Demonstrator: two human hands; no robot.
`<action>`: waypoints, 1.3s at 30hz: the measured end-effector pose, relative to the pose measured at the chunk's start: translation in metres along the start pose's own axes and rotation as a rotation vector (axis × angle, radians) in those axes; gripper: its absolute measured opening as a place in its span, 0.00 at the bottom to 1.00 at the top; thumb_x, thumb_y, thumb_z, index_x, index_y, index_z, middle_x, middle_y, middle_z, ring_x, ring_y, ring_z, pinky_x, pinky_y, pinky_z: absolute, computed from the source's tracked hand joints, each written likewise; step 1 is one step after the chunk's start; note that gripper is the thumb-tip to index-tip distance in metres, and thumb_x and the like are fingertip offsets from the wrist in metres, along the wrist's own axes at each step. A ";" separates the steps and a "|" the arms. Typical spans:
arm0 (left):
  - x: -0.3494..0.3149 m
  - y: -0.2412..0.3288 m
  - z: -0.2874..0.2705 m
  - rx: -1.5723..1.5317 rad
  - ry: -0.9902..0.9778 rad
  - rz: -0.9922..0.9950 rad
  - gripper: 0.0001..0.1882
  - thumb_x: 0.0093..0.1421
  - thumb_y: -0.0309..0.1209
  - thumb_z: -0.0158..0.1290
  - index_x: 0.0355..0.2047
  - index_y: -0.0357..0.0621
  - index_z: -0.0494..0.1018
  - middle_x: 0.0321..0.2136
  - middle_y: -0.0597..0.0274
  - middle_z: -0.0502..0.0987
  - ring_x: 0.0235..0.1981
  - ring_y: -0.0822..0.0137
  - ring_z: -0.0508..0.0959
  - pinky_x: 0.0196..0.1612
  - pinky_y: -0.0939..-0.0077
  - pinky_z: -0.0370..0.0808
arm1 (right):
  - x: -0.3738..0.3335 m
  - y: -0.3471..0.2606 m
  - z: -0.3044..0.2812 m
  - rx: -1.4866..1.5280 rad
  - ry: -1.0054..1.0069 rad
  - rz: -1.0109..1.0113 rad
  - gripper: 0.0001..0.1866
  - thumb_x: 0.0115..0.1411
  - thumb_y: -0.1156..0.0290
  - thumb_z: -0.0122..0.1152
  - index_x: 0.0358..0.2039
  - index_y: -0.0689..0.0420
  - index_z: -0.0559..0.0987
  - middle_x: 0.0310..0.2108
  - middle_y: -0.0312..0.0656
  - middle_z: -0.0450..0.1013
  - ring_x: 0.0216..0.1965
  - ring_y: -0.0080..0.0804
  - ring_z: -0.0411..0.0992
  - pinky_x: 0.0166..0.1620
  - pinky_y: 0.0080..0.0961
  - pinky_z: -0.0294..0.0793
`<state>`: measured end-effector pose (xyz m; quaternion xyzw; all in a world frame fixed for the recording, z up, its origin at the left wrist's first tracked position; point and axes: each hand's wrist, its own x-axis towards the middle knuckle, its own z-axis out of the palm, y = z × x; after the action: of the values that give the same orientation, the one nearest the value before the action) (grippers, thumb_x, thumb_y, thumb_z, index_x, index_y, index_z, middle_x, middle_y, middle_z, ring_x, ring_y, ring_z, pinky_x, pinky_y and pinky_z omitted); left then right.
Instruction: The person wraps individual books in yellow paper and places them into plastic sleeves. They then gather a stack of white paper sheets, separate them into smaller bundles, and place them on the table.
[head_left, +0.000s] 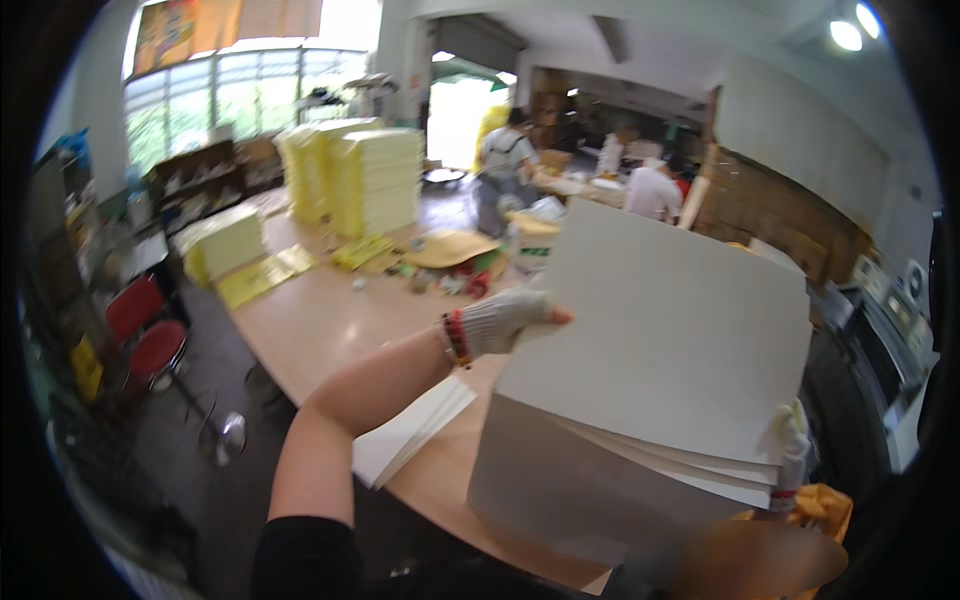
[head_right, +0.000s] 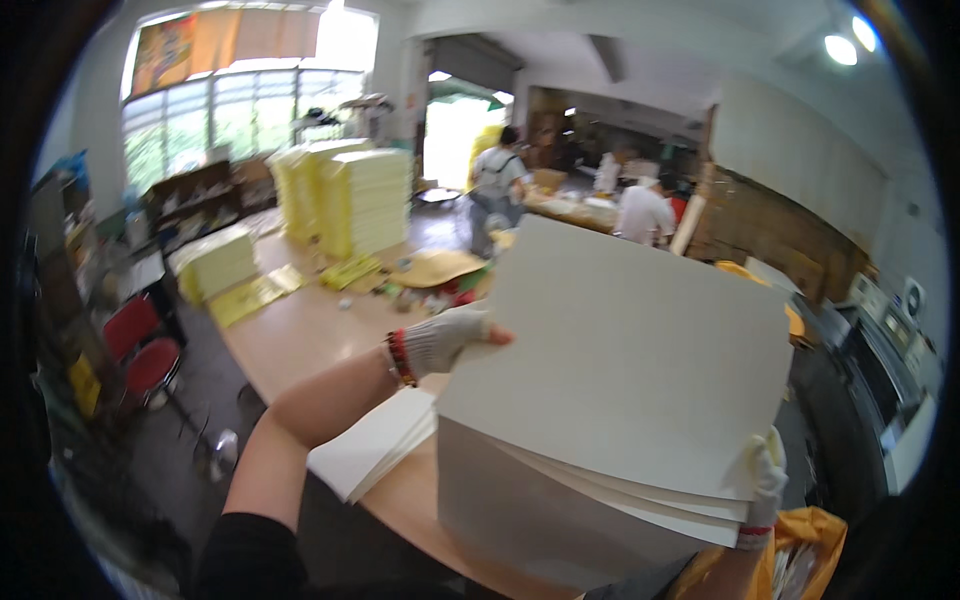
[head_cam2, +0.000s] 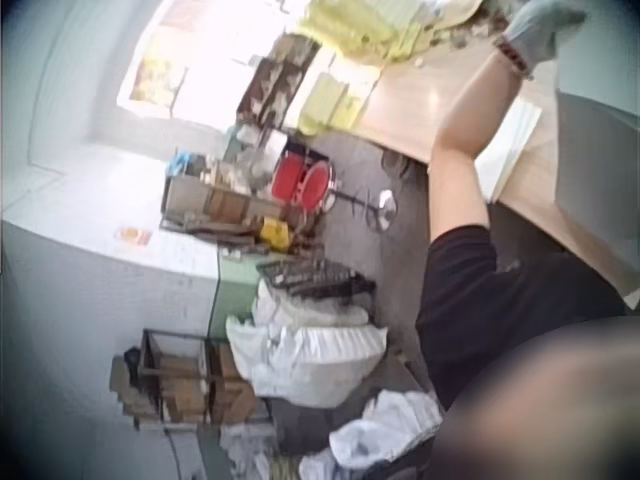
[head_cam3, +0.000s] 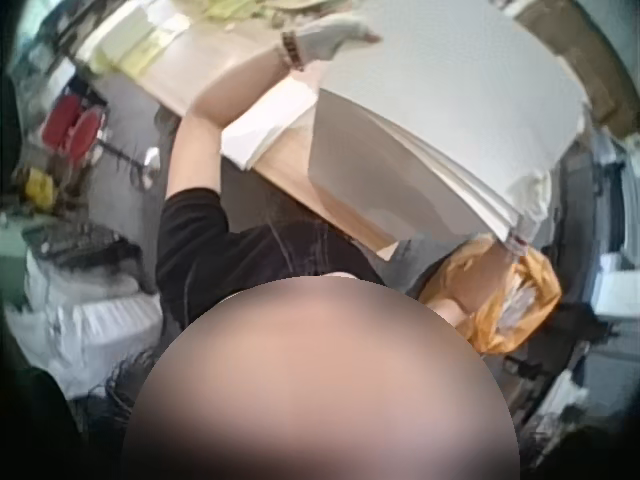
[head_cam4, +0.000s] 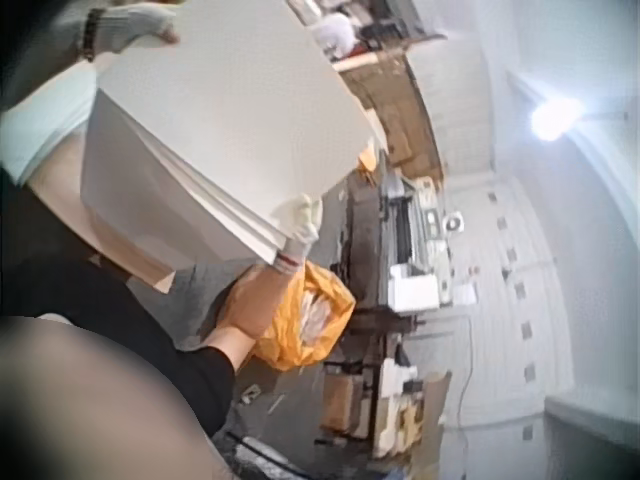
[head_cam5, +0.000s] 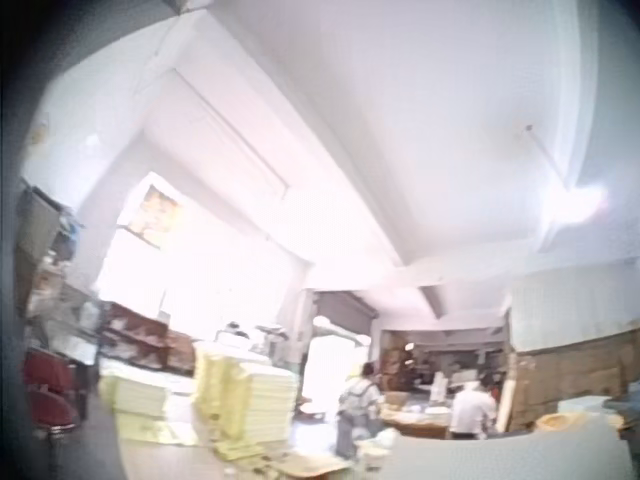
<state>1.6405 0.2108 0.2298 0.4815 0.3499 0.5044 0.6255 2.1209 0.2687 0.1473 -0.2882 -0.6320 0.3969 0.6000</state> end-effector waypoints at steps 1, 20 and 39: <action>-0.006 -0.008 -0.001 -0.038 0.017 0.001 0.17 0.50 0.28 0.60 0.41 0.40 0.71 0.35 0.61 0.75 0.37 0.70 0.77 0.39 0.73 0.77 | 0.001 0.007 -0.025 -0.091 -0.091 -0.003 0.20 0.64 0.65 0.51 0.53 0.62 0.68 0.43 0.39 0.72 0.42 0.23 0.71 0.43 0.19 0.72; -0.257 -0.123 -0.125 -0.453 0.775 0.555 0.20 0.59 0.25 0.48 0.52 0.35 0.63 0.44 0.54 0.73 0.42 0.63 0.77 0.44 0.70 0.77 | -0.008 -0.018 0.041 -0.397 0.031 -0.040 0.21 0.68 0.58 0.42 0.50 0.62 0.70 0.37 0.38 0.70 0.29 0.13 0.65 0.25 0.04 0.63; -0.239 -0.348 -0.255 -0.498 1.371 0.172 0.25 0.55 0.22 0.50 0.52 0.30 0.57 0.44 0.48 0.69 0.43 0.53 0.74 0.47 0.53 0.74 | -0.011 -0.025 0.040 -0.999 -0.046 -0.410 0.21 0.67 0.56 0.45 0.51 0.59 0.70 0.40 0.37 0.69 0.34 0.17 0.68 0.34 0.09 0.70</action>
<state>1.4487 0.0331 -0.1881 -0.0727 0.4987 0.8041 0.3153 2.0859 0.2400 0.1643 -0.4003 -0.8001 -0.0711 0.4410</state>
